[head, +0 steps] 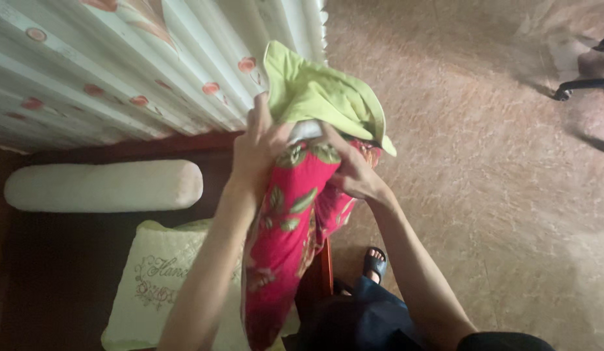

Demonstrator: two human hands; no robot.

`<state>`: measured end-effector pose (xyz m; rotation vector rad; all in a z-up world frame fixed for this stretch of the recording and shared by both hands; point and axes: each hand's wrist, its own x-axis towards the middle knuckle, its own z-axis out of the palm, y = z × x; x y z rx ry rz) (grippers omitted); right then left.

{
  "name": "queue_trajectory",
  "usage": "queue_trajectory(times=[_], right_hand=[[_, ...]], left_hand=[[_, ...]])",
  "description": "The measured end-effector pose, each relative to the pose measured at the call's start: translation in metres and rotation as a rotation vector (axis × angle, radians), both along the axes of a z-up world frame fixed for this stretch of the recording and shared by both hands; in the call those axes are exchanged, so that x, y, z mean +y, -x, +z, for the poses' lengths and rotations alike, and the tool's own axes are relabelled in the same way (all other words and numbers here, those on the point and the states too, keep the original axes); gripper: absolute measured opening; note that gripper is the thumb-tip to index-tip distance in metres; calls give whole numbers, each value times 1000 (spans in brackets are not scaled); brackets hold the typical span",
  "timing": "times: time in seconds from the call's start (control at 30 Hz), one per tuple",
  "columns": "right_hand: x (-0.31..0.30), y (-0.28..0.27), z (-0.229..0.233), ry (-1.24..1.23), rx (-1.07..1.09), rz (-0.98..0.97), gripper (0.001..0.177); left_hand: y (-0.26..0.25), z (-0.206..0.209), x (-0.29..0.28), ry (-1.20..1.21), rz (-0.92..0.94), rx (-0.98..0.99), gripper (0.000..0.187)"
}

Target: The person places a light green pillowcase onto a blue and white striped pillow, then onto a red floral pillow, smoothing and adjusting the fabric by hand. The pillows are handled one at a time and placed on a wooden surface.

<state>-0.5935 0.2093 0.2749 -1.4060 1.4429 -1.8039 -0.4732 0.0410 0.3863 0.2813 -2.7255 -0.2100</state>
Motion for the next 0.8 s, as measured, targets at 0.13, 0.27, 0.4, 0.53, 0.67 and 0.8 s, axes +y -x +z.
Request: queue_trajectory(times=[0.13, 0.27, 0.4, 0.53, 0.67, 0.8], right_hand=[[-1, 9, 0, -2, -430, -181, 50], [-17, 9, -2, 19, 201, -563, 42], [-37, 3, -9, -111, 373, -715, 33], [-31, 8, -20, -60, 342, -907, 29], [-36, 27, -10, -55, 444, -921, 37], [-39, 24, 25, -100, 37, -753, 41]], left_hand=[[-26, 40, 18, 25, -63, -95, 54], [-28, 45, 32, 140, -147, 17, 74], [-20, 40, 37, 311, -156, 17, 63], [-35, 54, 43, 455, -198, 13, 60], [-52, 78, 36, -256, -261, 155, 74], [-47, 69, 34, -832, -59, 281, 100]])
